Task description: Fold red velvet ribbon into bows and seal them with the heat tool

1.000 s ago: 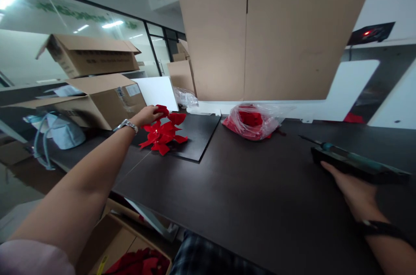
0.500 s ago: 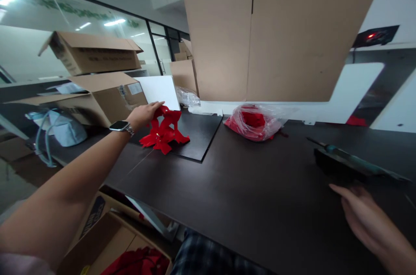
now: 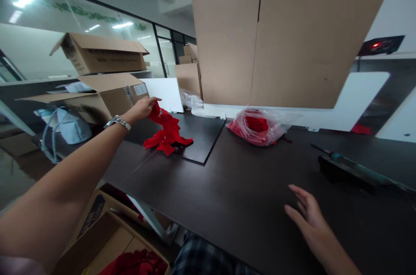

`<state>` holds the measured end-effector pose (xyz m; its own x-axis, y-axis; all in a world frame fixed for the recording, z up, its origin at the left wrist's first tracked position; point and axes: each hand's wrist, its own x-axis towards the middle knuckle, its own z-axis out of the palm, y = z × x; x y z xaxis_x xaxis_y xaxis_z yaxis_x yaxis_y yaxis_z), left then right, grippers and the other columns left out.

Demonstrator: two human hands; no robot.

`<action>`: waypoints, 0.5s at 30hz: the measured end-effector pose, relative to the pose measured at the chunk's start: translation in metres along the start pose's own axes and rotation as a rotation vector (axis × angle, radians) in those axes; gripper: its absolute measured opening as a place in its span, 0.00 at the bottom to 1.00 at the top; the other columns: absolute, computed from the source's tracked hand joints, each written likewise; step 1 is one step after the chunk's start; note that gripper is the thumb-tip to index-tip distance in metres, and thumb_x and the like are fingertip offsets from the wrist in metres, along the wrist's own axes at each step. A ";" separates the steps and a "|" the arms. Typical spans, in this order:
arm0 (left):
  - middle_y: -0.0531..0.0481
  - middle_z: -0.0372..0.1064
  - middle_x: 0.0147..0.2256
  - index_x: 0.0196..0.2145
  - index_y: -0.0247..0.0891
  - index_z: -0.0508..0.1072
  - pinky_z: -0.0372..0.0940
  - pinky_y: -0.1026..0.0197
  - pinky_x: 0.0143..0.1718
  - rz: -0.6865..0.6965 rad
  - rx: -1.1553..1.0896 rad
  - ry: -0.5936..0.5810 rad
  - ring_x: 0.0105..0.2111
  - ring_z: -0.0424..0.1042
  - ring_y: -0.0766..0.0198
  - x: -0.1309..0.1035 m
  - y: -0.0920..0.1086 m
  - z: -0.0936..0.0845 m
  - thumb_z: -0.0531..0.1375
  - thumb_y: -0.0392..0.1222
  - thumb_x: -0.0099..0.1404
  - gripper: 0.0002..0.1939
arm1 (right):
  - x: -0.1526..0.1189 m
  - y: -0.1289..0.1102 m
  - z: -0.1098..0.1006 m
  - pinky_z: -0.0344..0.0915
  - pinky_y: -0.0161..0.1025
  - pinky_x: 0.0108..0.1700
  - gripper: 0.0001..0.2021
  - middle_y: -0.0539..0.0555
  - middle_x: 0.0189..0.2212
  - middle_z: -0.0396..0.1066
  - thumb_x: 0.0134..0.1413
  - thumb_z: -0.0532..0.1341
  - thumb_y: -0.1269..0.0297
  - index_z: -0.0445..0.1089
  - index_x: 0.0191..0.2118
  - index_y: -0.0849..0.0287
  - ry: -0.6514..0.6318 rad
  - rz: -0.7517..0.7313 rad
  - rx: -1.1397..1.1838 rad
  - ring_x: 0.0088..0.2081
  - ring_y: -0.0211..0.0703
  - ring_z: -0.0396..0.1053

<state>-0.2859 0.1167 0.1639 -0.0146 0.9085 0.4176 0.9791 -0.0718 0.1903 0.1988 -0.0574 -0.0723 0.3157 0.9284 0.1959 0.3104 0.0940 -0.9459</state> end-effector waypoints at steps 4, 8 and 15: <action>0.42 0.65 0.48 0.56 0.40 0.65 0.60 0.59 0.47 -0.035 0.077 0.099 0.42 0.65 0.62 -0.009 0.008 -0.006 0.43 0.40 0.70 0.22 | 0.011 -0.027 0.035 0.59 0.56 0.60 0.26 0.64 0.55 0.61 0.48 0.61 0.46 0.59 0.50 0.55 -0.362 -0.082 -0.009 0.59 0.59 0.59; 0.41 0.65 0.50 0.56 0.43 0.64 0.62 0.60 0.43 -0.040 0.111 0.319 0.43 0.68 0.59 -0.014 0.028 -0.012 0.40 0.44 0.70 0.23 | 0.024 -0.071 0.069 0.65 0.54 0.54 0.23 0.63 0.49 0.65 0.47 0.61 0.49 0.61 0.47 0.56 -0.423 -0.192 0.020 0.52 0.55 0.66; 0.37 0.70 0.41 0.41 0.33 0.74 0.63 0.53 0.48 -0.120 -0.026 0.063 0.44 0.69 0.53 0.007 0.038 -0.014 0.52 0.37 0.61 0.14 | 0.054 -0.092 0.102 0.67 0.46 0.45 0.21 0.56 0.36 0.69 0.47 0.61 0.49 0.63 0.42 0.56 -0.598 -0.156 0.110 0.42 0.48 0.72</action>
<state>-0.2511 0.1150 0.1864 -0.1449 0.8837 0.4451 0.9640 0.0246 0.2649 0.0963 0.0207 -0.0013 -0.2919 0.9384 0.1851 0.2083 0.2513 -0.9452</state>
